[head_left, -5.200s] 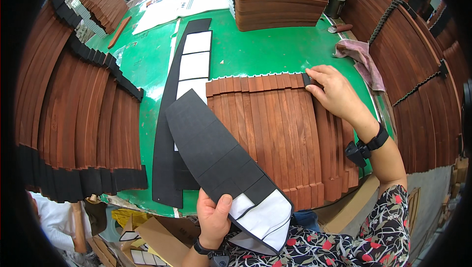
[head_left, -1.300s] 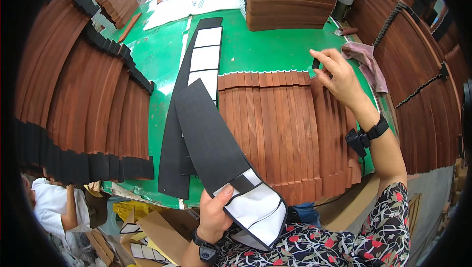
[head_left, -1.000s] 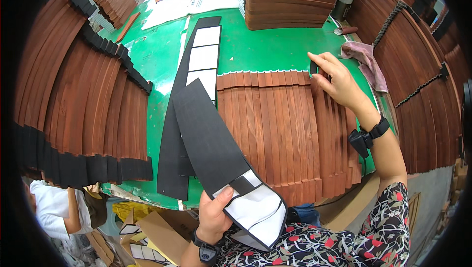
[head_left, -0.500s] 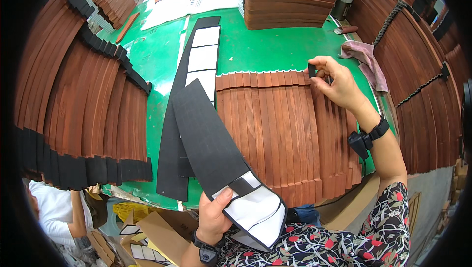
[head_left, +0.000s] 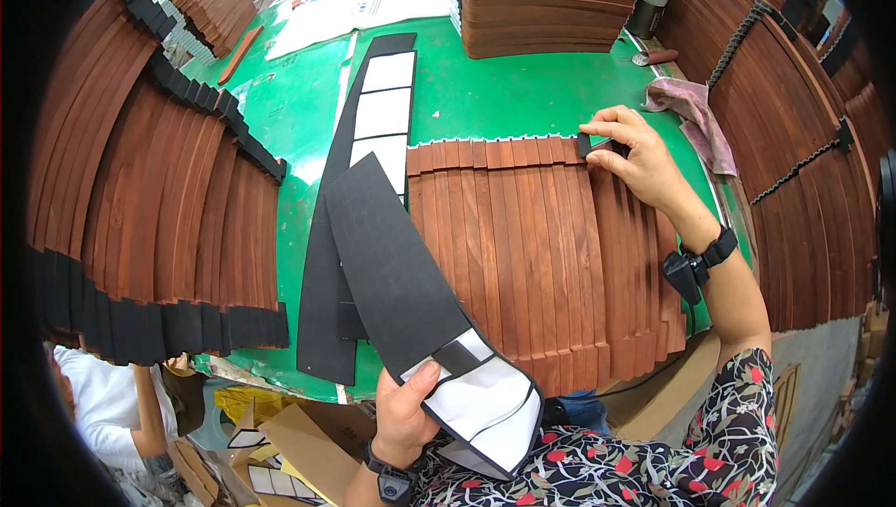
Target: The recorder is assembling and stacking wooden panels with black edge trim and white labels in a factory setting.
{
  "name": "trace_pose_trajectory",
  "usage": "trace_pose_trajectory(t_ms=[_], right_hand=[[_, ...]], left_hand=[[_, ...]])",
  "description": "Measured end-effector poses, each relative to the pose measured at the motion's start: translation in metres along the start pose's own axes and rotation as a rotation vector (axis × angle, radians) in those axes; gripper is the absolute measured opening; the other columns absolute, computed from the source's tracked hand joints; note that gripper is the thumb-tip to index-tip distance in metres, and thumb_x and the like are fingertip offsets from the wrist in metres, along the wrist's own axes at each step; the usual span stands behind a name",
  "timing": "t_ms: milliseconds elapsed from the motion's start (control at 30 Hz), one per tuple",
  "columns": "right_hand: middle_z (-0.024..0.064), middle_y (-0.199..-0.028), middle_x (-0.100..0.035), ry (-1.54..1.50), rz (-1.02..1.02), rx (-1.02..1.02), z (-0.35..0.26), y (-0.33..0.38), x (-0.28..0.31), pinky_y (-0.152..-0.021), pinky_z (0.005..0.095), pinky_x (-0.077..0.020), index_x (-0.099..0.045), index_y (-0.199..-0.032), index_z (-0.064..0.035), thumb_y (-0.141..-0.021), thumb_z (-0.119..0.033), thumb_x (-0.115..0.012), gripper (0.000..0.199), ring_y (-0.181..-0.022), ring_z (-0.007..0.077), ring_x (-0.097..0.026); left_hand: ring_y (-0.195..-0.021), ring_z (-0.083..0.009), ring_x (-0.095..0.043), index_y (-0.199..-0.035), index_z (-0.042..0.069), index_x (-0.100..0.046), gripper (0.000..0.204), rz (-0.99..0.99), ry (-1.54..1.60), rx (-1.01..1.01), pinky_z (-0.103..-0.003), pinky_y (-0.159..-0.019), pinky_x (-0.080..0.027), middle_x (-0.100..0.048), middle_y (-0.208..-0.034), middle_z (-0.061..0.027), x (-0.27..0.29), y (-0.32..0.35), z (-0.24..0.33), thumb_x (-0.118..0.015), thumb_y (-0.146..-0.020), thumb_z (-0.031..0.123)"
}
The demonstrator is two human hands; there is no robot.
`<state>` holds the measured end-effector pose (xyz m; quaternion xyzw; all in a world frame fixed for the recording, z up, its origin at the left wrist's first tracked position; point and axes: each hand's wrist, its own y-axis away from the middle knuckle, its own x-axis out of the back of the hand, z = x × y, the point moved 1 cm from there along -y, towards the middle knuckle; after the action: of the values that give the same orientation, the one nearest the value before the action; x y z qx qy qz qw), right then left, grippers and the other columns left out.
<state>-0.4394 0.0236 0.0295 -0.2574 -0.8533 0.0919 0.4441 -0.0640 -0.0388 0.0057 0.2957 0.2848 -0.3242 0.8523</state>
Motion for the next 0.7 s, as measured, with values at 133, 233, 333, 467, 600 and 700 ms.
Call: trace_pose_trajectory(t_ms=[133,233,333,467,600,700], right_hand=[[0.0090,-0.109,-0.061,-0.013,-0.020,-0.064,0.0002,0.0033,-0.0022,-0.094,0.0353,-0.0443,-0.067,-0.111,-0.0033,-0.079,-0.009,-0.072,0.032,-0.108,0.0264,-0.054],[0.0090,-0.109,-0.061,-0.007,0.002,-0.031,0.0034,0.0040,-0.0029,-0.093,0.0349,-0.0451,-0.068,-0.111,-0.0036,-0.080,-0.008,-0.072,0.032,-0.107,0.0261,-0.055],[0.0089,-0.109,-0.061,-0.022,-0.006,-0.037,0.0023,0.0035,-0.0053,-0.093,0.0347,-0.0451,-0.068,-0.111,-0.0036,-0.080,-0.008,-0.072,0.032,-0.107,0.0257,-0.055],[0.0086,-0.109,-0.061,-0.038,-0.008,-0.045,0.0018,0.0040,-0.0057,-0.092,0.0344,-0.0451,-0.068,-0.111,-0.0035,-0.080,-0.007,-0.072,0.032,-0.107,0.0250,-0.055],[0.0085,-0.108,-0.061,-0.032,0.002,-0.051,0.0001,0.0038,-0.0065,-0.091,0.0337,-0.0456,-0.068,-0.111,-0.0027,-0.080,-0.007,-0.072,0.032,-0.106,0.0242,-0.056],[0.0084,-0.107,-0.062,-0.048,0.011,-0.066,0.0016,0.0044,-0.0066,-0.090,0.0334,-0.0458,-0.068,-0.111,-0.0021,-0.080,-0.006,-0.072,0.032,-0.104,0.0239,-0.056]], left_hand=[[-0.105,-0.0262,-0.064,-0.126,-0.004,-0.051,0.038,0.012,-0.001,-0.003,-0.039,-0.091,-0.051,-0.063,-0.117,-0.0160,-0.0004,0.0001,-0.0002,-0.059,-0.091,0.008],[-0.104,-0.0262,-0.064,-0.125,-0.004,-0.052,0.038,0.008,-0.005,0.000,-0.038,-0.091,-0.051,-0.064,-0.117,-0.0159,-0.0011,-0.0007,-0.0002,-0.059,-0.091,0.009],[-0.104,-0.0262,-0.064,-0.125,-0.004,-0.052,0.038,0.011,-0.008,0.000,-0.038,-0.091,-0.052,-0.064,-0.117,-0.0159,-0.0008,-0.0006,0.0001,-0.059,-0.091,0.009],[-0.104,-0.0263,-0.064,-0.125,-0.004,-0.052,0.038,0.000,-0.001,0.002,-0.038,-0.090,-0.052,-0.064,-0.117,-0.0160,0.0007,-0.0010,-0.0004,-0.059,-0.091,0.008],[-0.103,-0.0262,-0.064,-0.125,-0.004,-0.052,0.038,0.001,-0.001,-0.005,-0.038,-0.090,-0.052,-0.064,-0.117,-0.0160,-0.0007,0.0001,0.0004,-0.058,-0.091,0.008],[-0.103,-0.0261,-0.064,-0.125,-0.004,-0.052,0.037,0.007,-0.002,-0.002,-0.038,-0.090,-0.052,-0.064,-0.117,-0.0160,-0.0009,-0.0006,-0.0003,-0.059,-0.091,0.008]])
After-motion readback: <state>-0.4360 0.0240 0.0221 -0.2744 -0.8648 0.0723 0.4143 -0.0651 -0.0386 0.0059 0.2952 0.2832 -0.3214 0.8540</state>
